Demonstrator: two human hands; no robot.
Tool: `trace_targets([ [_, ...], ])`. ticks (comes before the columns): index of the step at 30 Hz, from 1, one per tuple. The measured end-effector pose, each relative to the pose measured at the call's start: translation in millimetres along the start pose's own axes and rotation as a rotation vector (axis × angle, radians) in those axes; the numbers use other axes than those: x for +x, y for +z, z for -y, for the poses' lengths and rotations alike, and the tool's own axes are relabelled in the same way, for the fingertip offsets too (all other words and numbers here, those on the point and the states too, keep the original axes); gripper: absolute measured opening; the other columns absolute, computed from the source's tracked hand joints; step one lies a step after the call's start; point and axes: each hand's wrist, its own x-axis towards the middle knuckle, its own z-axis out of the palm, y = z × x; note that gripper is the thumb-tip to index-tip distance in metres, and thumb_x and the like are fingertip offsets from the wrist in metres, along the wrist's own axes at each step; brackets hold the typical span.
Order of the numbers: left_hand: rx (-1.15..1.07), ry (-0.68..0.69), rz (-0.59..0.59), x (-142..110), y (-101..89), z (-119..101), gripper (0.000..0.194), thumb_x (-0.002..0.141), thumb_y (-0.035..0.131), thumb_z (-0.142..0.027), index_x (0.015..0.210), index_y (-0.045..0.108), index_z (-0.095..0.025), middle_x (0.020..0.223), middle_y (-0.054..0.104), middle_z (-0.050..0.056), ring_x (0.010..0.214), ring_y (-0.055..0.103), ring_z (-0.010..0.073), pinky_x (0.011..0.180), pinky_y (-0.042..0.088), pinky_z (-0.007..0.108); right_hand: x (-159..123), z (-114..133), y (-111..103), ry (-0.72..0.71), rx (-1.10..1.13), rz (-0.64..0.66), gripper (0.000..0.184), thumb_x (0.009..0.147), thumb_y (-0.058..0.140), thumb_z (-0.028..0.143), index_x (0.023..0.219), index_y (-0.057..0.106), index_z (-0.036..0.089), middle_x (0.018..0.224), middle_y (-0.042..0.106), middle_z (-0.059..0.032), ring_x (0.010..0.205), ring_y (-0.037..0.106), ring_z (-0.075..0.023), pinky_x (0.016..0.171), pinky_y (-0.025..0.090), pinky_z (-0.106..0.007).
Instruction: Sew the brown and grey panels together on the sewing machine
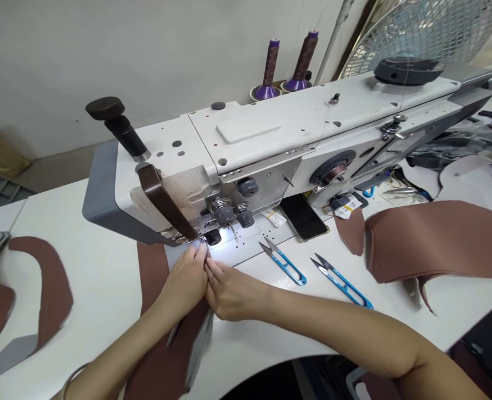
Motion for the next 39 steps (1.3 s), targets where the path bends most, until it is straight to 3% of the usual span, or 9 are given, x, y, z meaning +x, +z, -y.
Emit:
trace_targets([
  [6,0.060,-0.043,0.076,-24,-4.4,-8,0.048,0.089,0.027,-0.005,0.132,0.046,-0.009,0.104,0.057,0.012,0.096,0.056,0.0236,0.082,0.049,0.037,-6,9,-16,-0.048,0.033,0.058,0.022,0.085,0.049,0.009,0.090,0.067,-0.002,0.097,0.068,-0.0286,0.093,0.067,-0.0351,0.081,0.050,-0.050],
  [11,0.121,-0.047,0.097,-30,0.5,-19,0.047,0.091,0.027,-0.004,0.136,0.040,-0.006,0.115,0.058,0.015,0.104,0.055,0.0233,0.090,0.048,0.037,-5,15,-16,-0.046,-0.038,0.028,0.025,0.083,0.049,0.010,0.093,0.067,-0.004,0.095,0.068,-0.0303,0.092,0.067,-0.0397,0.076,0.048,-0.053],
  [16,0.172,-0.035,0.055,-18,5.2,-16,0.046,0.090,0.028,-0.006,0.133,0.042,-0.013,0.110,0.060,0.010,0.100,0.057,0.0220,0.084,0.049,0.034,-2,10,-11,-0.049,-0.042,0.021,0.025,0.083,0.049,0.009,0.093,0.067,-0.005,0.095,0.067,-0.0315,0.087,0.067,-0.0381,0.081,0.047,-0.057],
  [20,0.178,-0.018,-0.007,-13,7.3,-9,0.046,0.091,0.028,-0.006,0.135,0.040,-0.010,0.106,0.059,0.010,0.097,0.056,0.0208,0.087,0.047,0.033,-2,6,-4,-0.013,-0.041,0.007,0.027,0.084,0.049,0.008,0.098,0.064,-0.009,0.100,0.065,-0.0345,0.093,0.066,-0.0384,0.083,0.048,-0.055],
  [26,0.252,-0.047,-0.047,-25,6.7,-4,0.046,0.093,0.030,-0.010,0.138,0.041,-0.014,0.108,0.058,0.013,0.096,0.055,0.0253,0.076,0.046,0.037,-8,6,1,-0.022,-0.018,-0.016,0.025,0.088,0.046,0.008,0.098,0.064,-0.007,0.106,0.065,-0.0318,0.099,0.066,-0.0362,0.087,0.049,-0.052],
  [39,0.310,0.032,-0.099,-21,12.1,-10,0.044,0.088,0.030,-0.003,0.126,0.051,-0.006,0.100,0.061,0.014,0.094,0.055,0.0256,0.085,0.046,0.039,-1,-3,1,-0.001,-0.067,-0.028,0.030,0.087,0.042,0.005,0.102,0.063,-0.009,0.106,0.064,-0.0323,0.096,0.066,-0.0345,0.089,0.046,-0.054],
])
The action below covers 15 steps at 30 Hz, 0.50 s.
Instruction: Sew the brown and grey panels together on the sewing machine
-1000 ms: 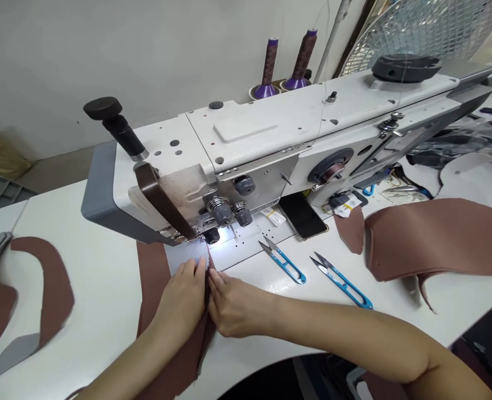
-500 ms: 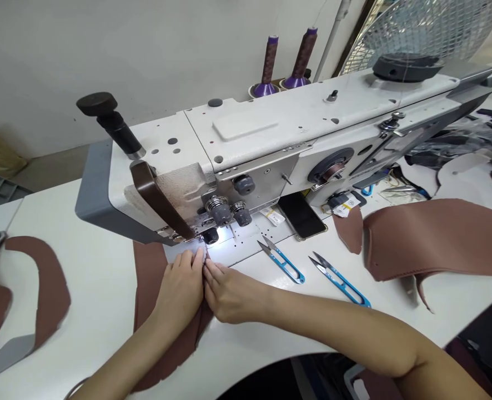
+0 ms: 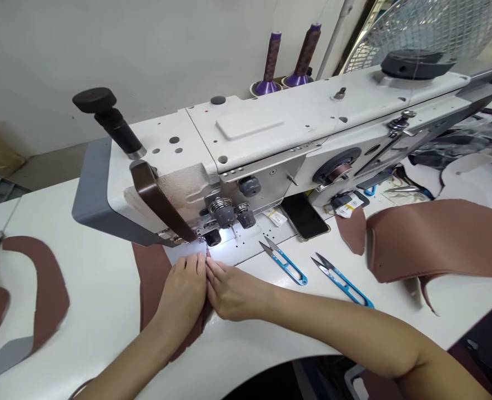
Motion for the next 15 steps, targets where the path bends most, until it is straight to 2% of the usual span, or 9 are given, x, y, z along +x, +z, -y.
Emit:
trace_targets([
  [6,-0.077,0.037,0.012,9,-7.7,1,0.034,0.086,0.033,-0.003,0.108,0.058,-0.011,0.096,0.059,0.010,0.089,0.054,0.0233,0.084,0.048,0.038,2,-2,6,0.023,0.007,0.053,0.033,0.089,0.040,0.005,0.109,0.059,-0.013,0.111,0.060,-0.0357,0.102,0.063,-0.0339,0.095,0.043,-0.055],
  [9,-0.115,0.027,0.001,13,-8.8,2,0.033,0.083,0.034,-0.001,0.105,0.057,-0.012,0.094,0.057,0.008,0.089,0.053,0.0218,0.085,0.048,0.036,1,-1,10,0.040,0.004,0.064,0.034,0.090,0.038,0.004,0.110,0.057,-0.014,0.112,0.060,-0.0359,0.104,0.063,-0.0334,0.098,0.042,-0.055],
  [15,-0.240,-0.029,0.029,12,-8.0,3,0.034,0.087,0.034,-0.002,0.115,0.053,-0.010,0.098,0.055,0.009,0.090,0.053,0.0207,0.083,0.047,0.034,-4,16,6,0.064,0.016,-0.038,0.031,0.083,0.041,0.002,0.101,0.061,-0.013,0.101,0.064,-0.0348,0.093,0.068,-0.0350,0.084,0.052,-0.053],
])
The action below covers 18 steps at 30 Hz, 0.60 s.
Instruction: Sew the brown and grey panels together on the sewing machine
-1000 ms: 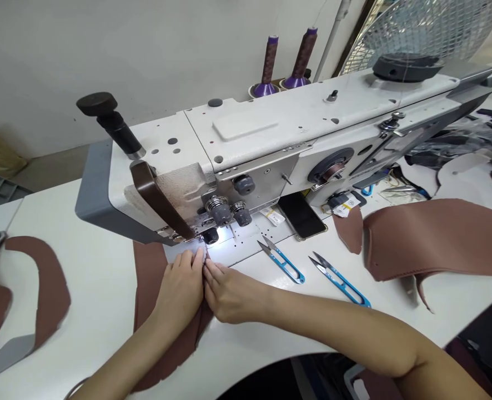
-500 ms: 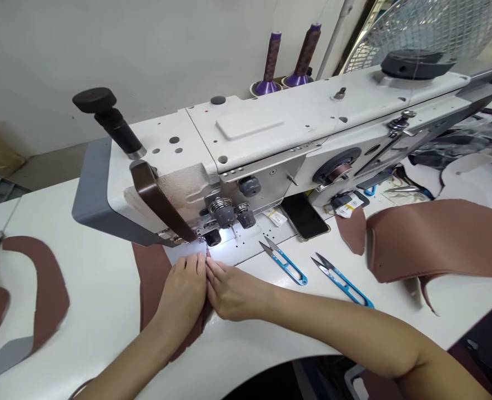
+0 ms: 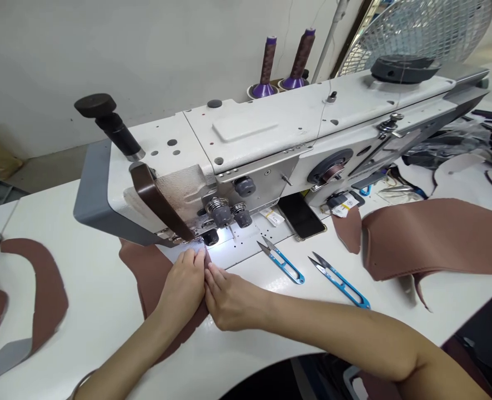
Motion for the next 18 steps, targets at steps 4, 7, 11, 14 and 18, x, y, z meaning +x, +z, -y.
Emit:
trace_targets([
  [4,-0.002,-0.032,0.005,-1,-2.0,-4,0.033,0.088,0.035,-0.003,0.116,0.053,-0.010,0.096,0.055,0.009,0.090,0.053,0.0214,0.080,0.048,0.033,0,2,-5,-0.014,-0.011,0.010,0.030,0.083,0.042,0.002,0.100,0.063,-0.012,0.100,0.065,-0.0339,0.090,0.068,-0.0348,0.081,0.053,-0.052],
  [7,-0.011,-0.016,-0.016,1,-2.3,-5,0.029,0.087,0.036,-0.003,0.108,0.055,-0.010,0.094,0.055,0.009,0.089,0.053,0.0215,0.079,0.048,0.033,2,-1,-6,-0.004,-0.017,0.008,0.031,0.083,0.042,0.002,0.100,0.063,-0.011,0.100,0.066,-0.0331,0.090,0.068,-0.0345,0.080,0.053,-0.051],
  [11,-0.042,0.013,-0.058,7,3.4,1,0.025,0.083,0.040,0.000,0.095,0.057,-0.012,0.088,0.055,0.007,0.083,0.052,0.0204,0.076,0.047,0.033,5,-4,-2,0.009,-0.028,0.013,0.030,0.083,0.042,0.002,0.100,0.062,-0.012,0.102,0.064,-0.0342,0.094,0.068,-0.0359,0.085,0.051,-0.052],
  [14,-0.046,0.034,-0.155,11,10.6,7,0.023,0.082,0.042,0.000,0.093,0.058,-0.013,0.086,0.055,0.006,0.082,0.052,0.0210,0.075,0.047,0.033,7,-3,1,0.041,-0.048,0.027,0.032,0.083,0.042,0.003,0.104,0.061,-0.013,0.105,0.064,-0.0343,0.098,0.066,-0.0376,0.087,0.050,-0.053],
  [18,0.026,0.070,-0.267,8,15.1,14,0.025,0.086,0.041,-0.006,0.100,0.060,-0.013,0.089,0.055,0.009,0.084,0.052,0.0239,0.072,0.045,0.035,6,3,1,0.144,-0.070,-0.084,0.030,0.082,0.040,0.001,0.097,0.064,-0.010,0.099,0.067,-0.0313,0.092,0.067,-0.0351,0.079,0.052,-0.049],
])
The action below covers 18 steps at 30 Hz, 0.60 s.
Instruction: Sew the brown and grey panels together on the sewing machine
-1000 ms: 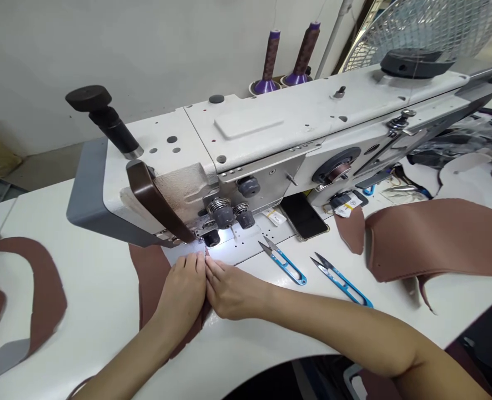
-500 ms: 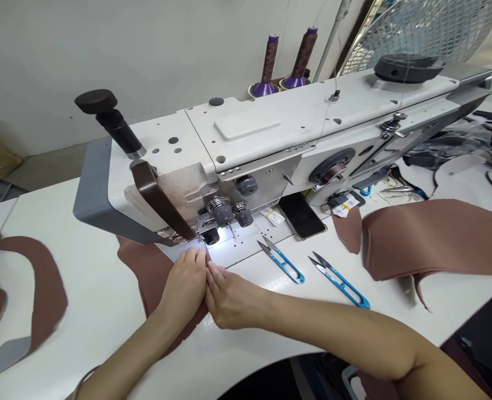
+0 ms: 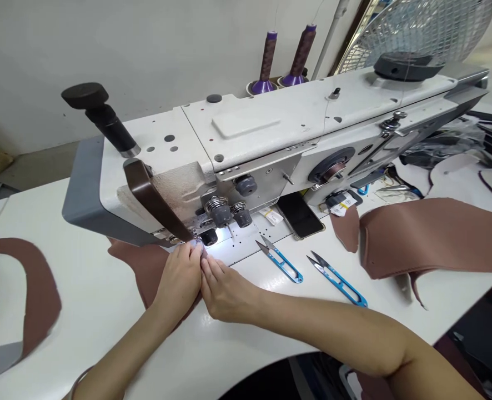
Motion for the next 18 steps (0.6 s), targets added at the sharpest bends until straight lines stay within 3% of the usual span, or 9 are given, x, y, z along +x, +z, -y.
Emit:
trace_targets([
  [3,0.044,0.034,-0.046,-6,-1.1,8,0.033,0.086,0.040,-0.008,0.112,0.059,-0.014,0.094,0.056,0.010,0.084,0.050,0.0254,0.069,0.044,0.036,-4,4,-7,0.045,0.013,-0.026,0.028,0.081,0.042,-0.001,0.094,0.066,-0.007,0.095,0.068,-0.0296,0.077,0.067,-0.0289,0.059,0.051,-0.038],
  [6,0.001,0.101,-0.083,-9,-0.4,17,0.035,0.088,0.034,-0.007,0.108,0.061,-0.016,0.096,0.058,0.009,0.085,0.049,0.0238,0.071,0.044,0.035,-8,5,-12,0.030,0.044,0.026,0.028,0.081,0.043,-0.002,0.096,0.065,-0.008,0.093,0.067,-0.0317,0.065,0.062,-0.0242,0.047,0.044,-0.032],
  [11,-0.088,0.209,-0.093,-5,0.0,21,0.032,0.089,0.031,-0.007,0.092,0.062,-0.014,0.087,0.057,0.008,0.080,0.048,0.0218,0.074,0.044,0.035,-7,3,-9,-0.022,0.069,0.024,0.026,0.079,0.042,-0.005,0.094,0.063,-0.011,0.088,0.065,-0.0340,0.064,0.059,-0.0240,0.045,0.042,-0.032],
  [18,-0.108,0.282,-0.129,-1,-2.7,20,0.025,0.088,0.037,-0.013,0.098,0.060,-0.012,0.082,0.056,0.008,0.074,0.049,0.0220,0.069,0.044,0.034,-1,0,-6,-0.047,0.043,0.048,0.026,0.081,0.039,-0.007,0.094,0.062,-0.012,0.086,0.065,-0.0327,0.064,0.059,-0.0240,0.048,0.044,-0.033],
])
